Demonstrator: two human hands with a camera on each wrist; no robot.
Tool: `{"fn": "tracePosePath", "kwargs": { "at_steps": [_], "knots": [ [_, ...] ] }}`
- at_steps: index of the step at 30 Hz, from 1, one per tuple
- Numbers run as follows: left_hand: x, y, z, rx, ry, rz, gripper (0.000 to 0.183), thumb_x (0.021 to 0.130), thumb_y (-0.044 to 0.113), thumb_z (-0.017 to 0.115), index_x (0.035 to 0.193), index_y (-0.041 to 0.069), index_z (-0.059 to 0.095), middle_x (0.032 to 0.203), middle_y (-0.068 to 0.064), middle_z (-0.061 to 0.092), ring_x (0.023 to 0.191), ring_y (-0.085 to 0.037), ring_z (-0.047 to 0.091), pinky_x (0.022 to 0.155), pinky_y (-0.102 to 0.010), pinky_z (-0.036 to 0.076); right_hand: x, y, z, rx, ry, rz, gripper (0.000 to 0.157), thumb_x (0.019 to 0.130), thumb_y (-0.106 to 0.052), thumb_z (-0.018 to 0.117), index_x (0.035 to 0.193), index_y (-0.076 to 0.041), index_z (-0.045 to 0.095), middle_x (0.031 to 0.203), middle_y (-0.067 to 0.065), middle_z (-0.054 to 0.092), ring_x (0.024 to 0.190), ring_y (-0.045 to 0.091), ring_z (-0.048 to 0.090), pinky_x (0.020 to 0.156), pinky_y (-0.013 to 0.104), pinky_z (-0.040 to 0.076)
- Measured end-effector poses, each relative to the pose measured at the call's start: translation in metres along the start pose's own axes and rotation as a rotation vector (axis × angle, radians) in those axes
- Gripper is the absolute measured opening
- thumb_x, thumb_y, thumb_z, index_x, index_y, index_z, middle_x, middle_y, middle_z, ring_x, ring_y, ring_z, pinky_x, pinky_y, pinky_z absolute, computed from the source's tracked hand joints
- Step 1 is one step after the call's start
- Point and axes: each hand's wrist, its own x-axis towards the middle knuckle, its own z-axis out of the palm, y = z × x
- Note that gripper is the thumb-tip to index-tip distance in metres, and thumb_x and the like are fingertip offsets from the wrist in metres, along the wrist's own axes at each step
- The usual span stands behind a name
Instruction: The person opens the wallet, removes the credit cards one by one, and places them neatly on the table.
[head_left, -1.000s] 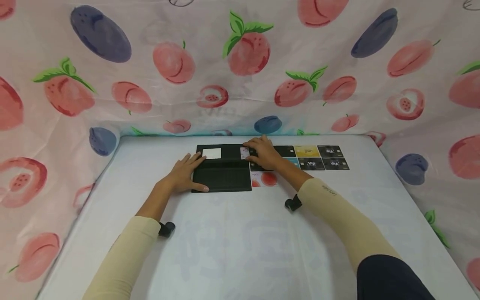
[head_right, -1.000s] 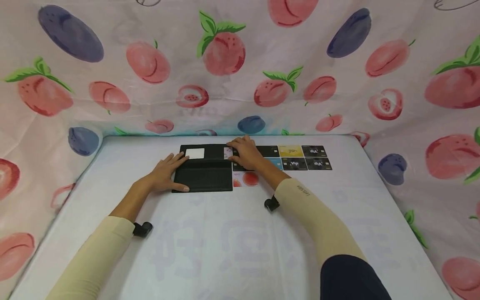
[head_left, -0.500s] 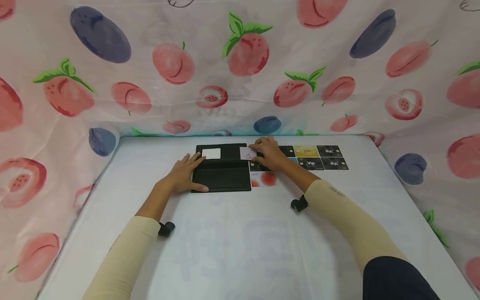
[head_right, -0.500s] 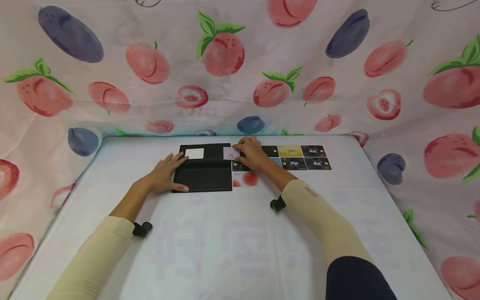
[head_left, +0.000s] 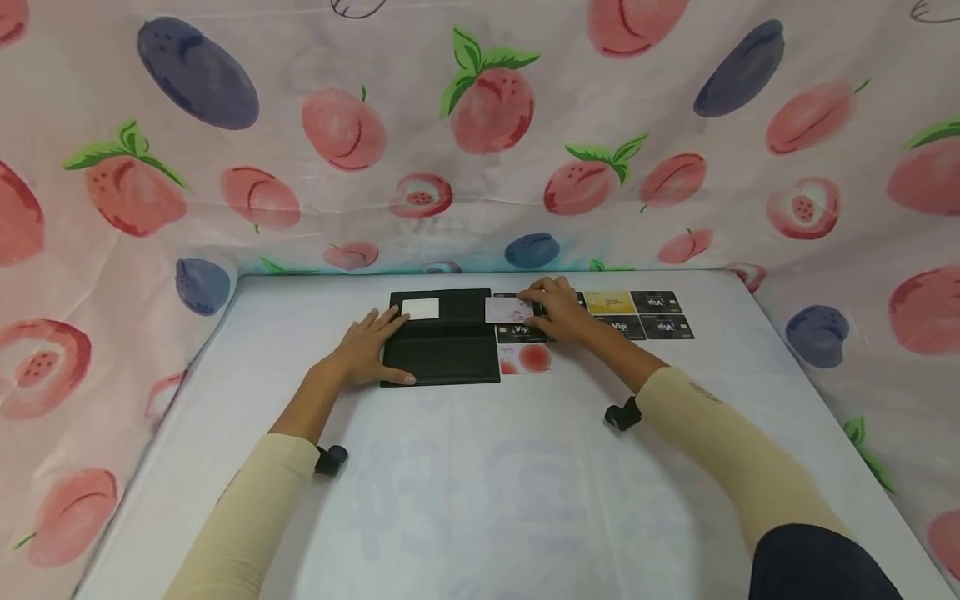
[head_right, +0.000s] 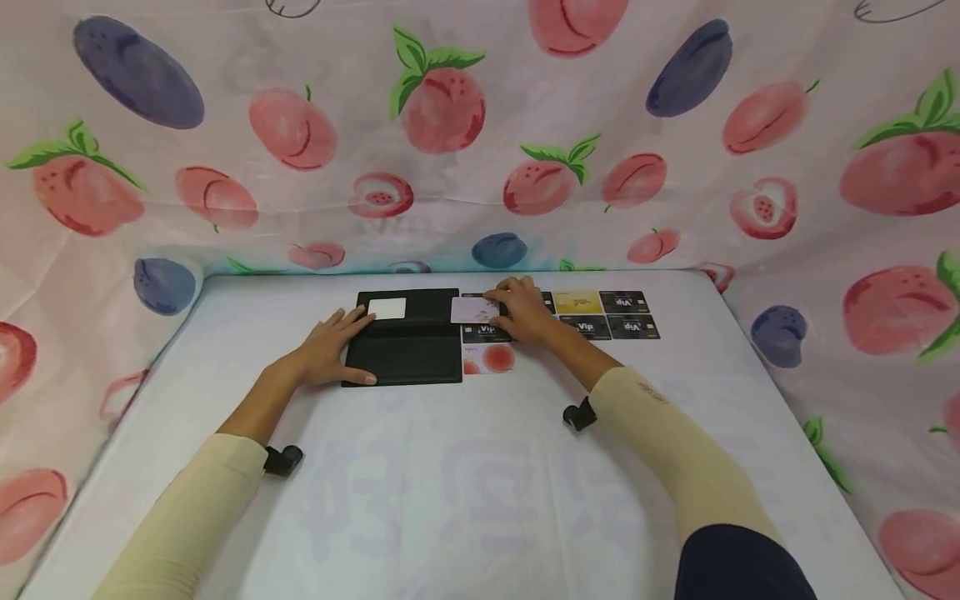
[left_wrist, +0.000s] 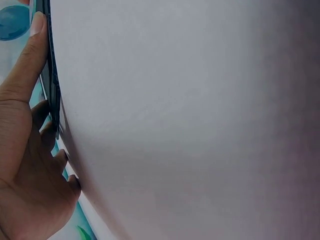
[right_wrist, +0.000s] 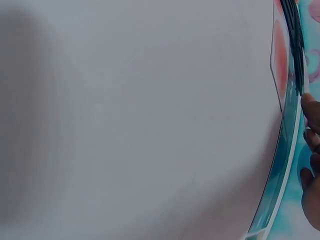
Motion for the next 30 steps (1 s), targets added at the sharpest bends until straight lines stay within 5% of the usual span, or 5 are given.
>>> {"fn": "tracePosePath", "kwargs": {
  "at_steps": [26,30],
  "knots": [
    [-0.001,0.004,-0.002,0.002,-0.004,0.011,0.116,0.083,0.051,0.088,0.168,0.007,0.022,0.175,-0.019,0.008,0.158,-0.048,0.001,0.124,-0.066,0.002,-0.072,0.029,-0.007,0.08,0.064,-0.054,0.048,0.095,-0.014,0.081,0.14,-0.007,0.067,0.132,0.019,0.057,0.11,0.037,0.042,0.091,0.053,0.037],
    [-0.002,0.004,-0.002,-0.004,-0.001,0.024,0.117,0.082,0.051,0.088,0.168,0.006,0.022,0.175,-0.019,0.008,0.158,-0.049,0.001,0.124,-0.067,0.002,-0.083,0.032,-0.008,0.094,0.073,-0.071,0.048,0.094,-0.012,0.081,0.14,-0.007,0.067,0.129,0.019,0.057,0.115,0.038,0.046,0.104,0.06,0.033]
  ]
}}
